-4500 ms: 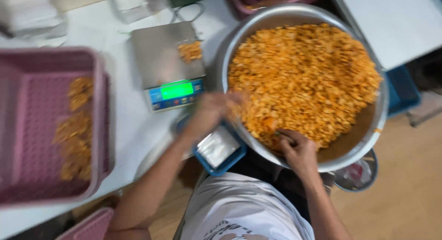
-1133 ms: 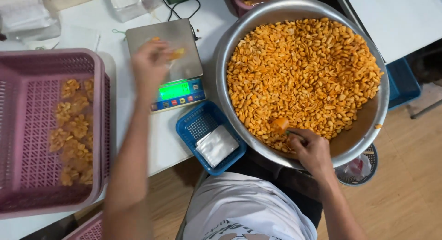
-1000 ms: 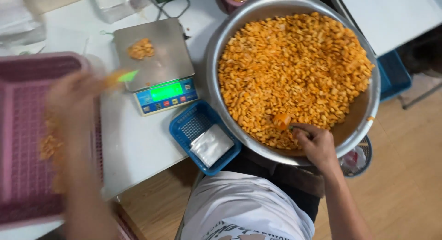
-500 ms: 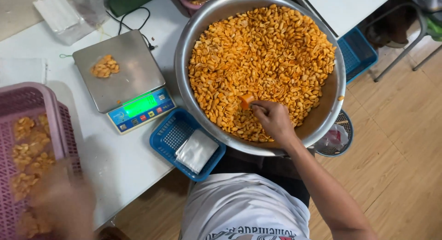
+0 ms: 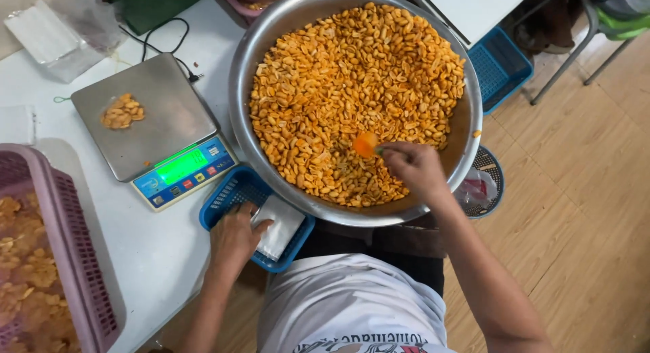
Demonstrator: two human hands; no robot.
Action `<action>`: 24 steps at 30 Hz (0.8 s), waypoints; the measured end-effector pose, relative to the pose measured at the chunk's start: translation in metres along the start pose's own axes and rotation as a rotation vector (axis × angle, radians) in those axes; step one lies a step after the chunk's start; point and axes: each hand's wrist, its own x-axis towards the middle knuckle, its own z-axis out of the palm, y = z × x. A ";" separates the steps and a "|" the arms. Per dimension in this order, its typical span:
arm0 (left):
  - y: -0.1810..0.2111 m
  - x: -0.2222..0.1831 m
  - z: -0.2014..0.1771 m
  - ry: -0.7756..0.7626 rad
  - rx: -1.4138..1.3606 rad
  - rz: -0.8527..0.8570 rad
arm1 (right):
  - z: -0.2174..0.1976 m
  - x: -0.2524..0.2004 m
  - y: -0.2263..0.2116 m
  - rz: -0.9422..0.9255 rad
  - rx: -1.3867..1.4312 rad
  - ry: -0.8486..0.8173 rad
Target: The person is scooping snacks from a large metal bowl into small plastic bags using a small orange scoop.
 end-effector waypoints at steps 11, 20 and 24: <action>-0.002 0.003 -0.007 0.019 -0.074 0.020 | 0.036 0.008 0.034 -0.044 -0.261 -0.155; 0.043 -0.033 -0.090 -0.054 -0.399 -0.150 | 0.004 0.006 0.013 0.310 0.344 -0.033; 0.000 -0.023 -0.068 0.232 -0.656 -0.019 | -0.054 -0.020 -0.038 0.221 0.176 0.083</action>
